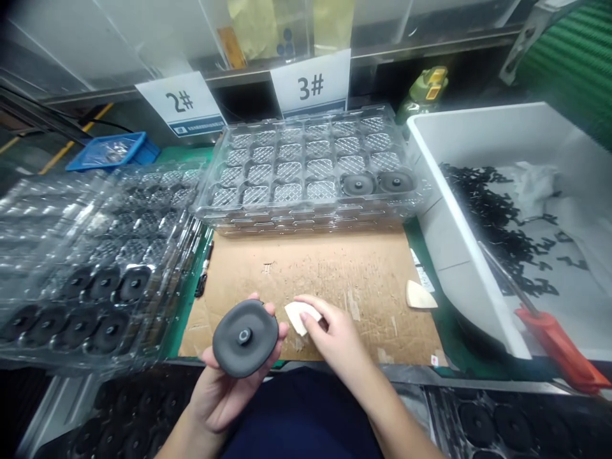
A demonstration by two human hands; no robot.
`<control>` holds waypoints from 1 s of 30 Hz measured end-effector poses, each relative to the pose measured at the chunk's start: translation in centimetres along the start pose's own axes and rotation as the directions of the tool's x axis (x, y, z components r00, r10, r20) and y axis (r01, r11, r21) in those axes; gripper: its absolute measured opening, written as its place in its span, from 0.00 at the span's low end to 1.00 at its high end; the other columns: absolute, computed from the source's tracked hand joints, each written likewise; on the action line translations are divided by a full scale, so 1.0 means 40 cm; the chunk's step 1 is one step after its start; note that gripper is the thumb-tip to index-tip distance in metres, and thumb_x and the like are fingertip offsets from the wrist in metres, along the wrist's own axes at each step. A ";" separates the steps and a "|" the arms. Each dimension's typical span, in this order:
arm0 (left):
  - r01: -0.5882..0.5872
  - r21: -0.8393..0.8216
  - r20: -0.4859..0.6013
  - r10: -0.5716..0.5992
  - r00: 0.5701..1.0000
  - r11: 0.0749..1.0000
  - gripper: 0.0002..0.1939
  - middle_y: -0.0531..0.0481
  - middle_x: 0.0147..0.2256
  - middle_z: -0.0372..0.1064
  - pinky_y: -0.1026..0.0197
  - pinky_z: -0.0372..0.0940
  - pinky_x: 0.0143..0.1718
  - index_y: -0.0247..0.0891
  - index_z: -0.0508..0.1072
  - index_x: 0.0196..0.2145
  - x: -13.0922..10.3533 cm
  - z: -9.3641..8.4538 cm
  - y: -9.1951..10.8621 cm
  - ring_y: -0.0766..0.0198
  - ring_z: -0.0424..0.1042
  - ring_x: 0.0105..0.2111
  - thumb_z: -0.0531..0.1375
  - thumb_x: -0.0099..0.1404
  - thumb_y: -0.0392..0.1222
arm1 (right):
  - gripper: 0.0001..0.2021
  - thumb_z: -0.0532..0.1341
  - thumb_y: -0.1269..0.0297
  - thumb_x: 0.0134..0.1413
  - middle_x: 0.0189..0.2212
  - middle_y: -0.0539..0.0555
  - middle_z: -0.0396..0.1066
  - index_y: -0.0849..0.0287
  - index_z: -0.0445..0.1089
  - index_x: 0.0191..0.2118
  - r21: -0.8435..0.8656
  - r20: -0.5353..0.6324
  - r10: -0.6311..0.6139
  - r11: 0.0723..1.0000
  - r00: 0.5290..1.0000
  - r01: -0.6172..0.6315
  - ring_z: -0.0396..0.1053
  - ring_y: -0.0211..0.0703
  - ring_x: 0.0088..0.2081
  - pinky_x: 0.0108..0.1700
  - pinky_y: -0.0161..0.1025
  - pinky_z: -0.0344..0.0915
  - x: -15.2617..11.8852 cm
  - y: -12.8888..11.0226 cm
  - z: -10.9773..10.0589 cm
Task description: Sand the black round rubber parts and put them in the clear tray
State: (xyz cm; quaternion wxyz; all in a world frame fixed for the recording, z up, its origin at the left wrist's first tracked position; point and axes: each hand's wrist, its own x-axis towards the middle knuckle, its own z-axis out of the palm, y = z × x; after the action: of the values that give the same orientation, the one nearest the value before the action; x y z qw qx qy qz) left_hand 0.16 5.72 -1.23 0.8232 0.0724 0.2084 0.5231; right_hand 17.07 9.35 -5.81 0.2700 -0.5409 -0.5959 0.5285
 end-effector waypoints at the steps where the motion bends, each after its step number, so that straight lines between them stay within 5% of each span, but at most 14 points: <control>1: 0.008 -0.013 0.013 -0.008 1.000 1.000 0.26 0.53 0.49 0.70 0.60 0.63 0.52 0.48 0.70 0.50 0.003 -0.001 -0.001 0.55 0.68 0.49 0.64 0.52 0.49 | 0.15 0.53 0.63 0.56 0.45 0.55 0.72 0.56 0.69 0.48 -0.017 0.022 -0.005 1.000 1.000 0.005 0.69 0.47 0.47 0.47 0.43 0.66 0.002 0.004 0.008; 8: 0.036 -0.006 0.135 -0.035 0.990 0.999 0.25 0.55 0.49 0.70 0.62 0.65 0.48 0.53 0.65 0.53 0.014 -0.003 -0.011 0.58 0.70 0.48 0.49 0.60 0.61 | 0.16 0.53 0.69 0.55 0.42 0.51 0.72 0.50 0.69 0.48 -0.087 0.161 -0.137 0.984 0.977 0.152 0.70 0.43 0.42 0.44 0.39 0.67 0.042 0.018 0.078; 11: -0.193 0.321 0.145 0.153 0.977 0.927 0.26 0.54 0.50 0.67 0.62 0.68 0.43 0.61 0.52 0.58 0.013 -0.014 -0.004 0.63 0.73 0.42 0.48 0.63 0.59 | 0.19 0.52 0.70 0.54 0.48 0.57 0.66 0.54 0.66 0.52 -0.155 0.092 -0.148 0.975 0.985 0.161 0.68 0.46 0.43 0.44 0.43 0.67 0.054 0.017 0.083; 12: -0.306 0.513 0.179 0.249 0.952 0.802 0.30 0.52 0.51 0.66 0.60 0.67 0.45 0.61 0.45 0.60 0.014 -0.020 0.000 0.62 0.72 0.43 0.52 0.63 0.55 | 0.20 0.52 0.70 0.55 0.50 0.58 0.63 0.55 0.63 0.54 -0.173 0.062 -0.151 0.972 0.987 0.159 0.67 0.47 0.44 0.45 0.45 0.66 0.053 0.016 0.077; 14: -0.452 0.811 0.316 0.372 0.873 0.371 0.46 0.48 0.51 0.64 0.54 0.62 0.51 0.57 0.34 0.62 0.019 -0.035 0.011 0.59 0.67 0.48 0.62 0.58 0.43 | 0.22 0.51 0.69 0.56 0.52 0.59 0.61 0.55 0.58 0.57 -0.189 0.022 -0.161 0.968 0.987 0.163 0.67 0.45 0.42 0.44 0.44 0.66 0.045 0.015 0.058; 16: -0.469 0.883 0.436 0.375 0.818 -0.005 0.55 0.44 0.51 0.62 0.49 0.58 0.54 0.51 0.26 0.62 0.027 -0.046 0.022 0.56 0.64 0.51 0.64 0.54 0.32 | 0.23 0.51 0.69 0.58 0.48 0.56 0.64 0.52 0.54 0.59 -0.187 -0.024 -0.201 0.963 0.979 0.193 0.66 0.38 0.34 0.38 0.39 0.67 0.029 0.017 0.033; 19: -0.466 0.866 0.500 0.355 0.790 -0.181 0.58 0.40 0.50 0.62 0.48 0.58 0.53 0.44 0.23 0.62 0.041 -0.051 0.031 0.57 0.63 0.51 0.64 0.52 0.28 | 0.24 0.52 0.69 0.59 0.43 0.53 0.66 0.47 0.51 0.60 -0.203 -0.081 -0.330 0.929 0.940 0.309 0.65 0.36 0.31 0.35 0.35 0.65 0.003 0.028 -0.001; 23: -0.459 0.871 0.490 0.353 0.797 -0.173 0.57 0.40 0.51 0.62 0.52 0.57 0.55 0.44 0.25 0.62 0.050 -0.046 0.033 0.59 0.63 0.52 0.64 0.52 0.28 | 0.26 0.55 0.70 0.58 0.46 0.53 0.67 0.47 0.51 0.61 -0.299 0.023 -0.521 0.811 0.853 0.503 0.64 0.40 0.44 0.43 0.37 0.63 -0.003 0.035 -0.038; 25: -0.416 0.902 0.428 0.350 0.833 -0.113 0.56 0.42 0.53 0.62 0.53 0.55 0.56 0.48 0.28 0.62 0.050 -0.045 0.036 0.59 0.63 0.52 0.66 0.51 0.30 | 0.23 0.57 0.68 0.58 0.44 0.54 0.68 0.49 0.56 0.58 -0.330 0.087 -0.588 0.745 0.804 0.580 0.64 0.41 0.43 0.43 0.40 0.62 0.007 0.020 -0.054; 28: -0.191 0.958 0.117 0.314 0.942 0.215 0.38 0.47 0.46 0.69 0.57 0.61 0.49 0.50 0.55 0.58 0.051 -0.048 0.045 0.59 0.68 0.46 0.66 0.53 0.41 | 0.11 0.55 0.60 0.59 0.31 0.53 0.72 0.55 0.70 0.45 -0.224 0.066 -0.655 0.725 0.752 0.651 0.65 0.38 0.31 0.34 0.37 0.59 0.032 -0.027 -0.064; 30: -0.019 0.875 -0.132 0.277 0.952 0.485 0.16 0.49 0.32 0.73 0.65 0.65 0.32 0.43 0.72 0.41 0.055 -0.051 0.053 0.64 0.70 0.31 0.61 0.57 0.50 | 0.16 0.51 0.57 0.62 0.21 0.50 0.68 0.59 0.71 0.31 -0.110 -0.035 -0.660 0.749 0.750 0.654 0.61 0.35 0.24 0.28 0.35 0.56 0.053 -0.061 -0.058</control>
State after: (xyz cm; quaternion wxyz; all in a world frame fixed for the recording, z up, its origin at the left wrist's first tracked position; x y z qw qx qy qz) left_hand -1.66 8.43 -2.95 0.5928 0.4242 0.5389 0.4222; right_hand 17.68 12.45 -3.39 0.4351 -0.3271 -0.7613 0.3524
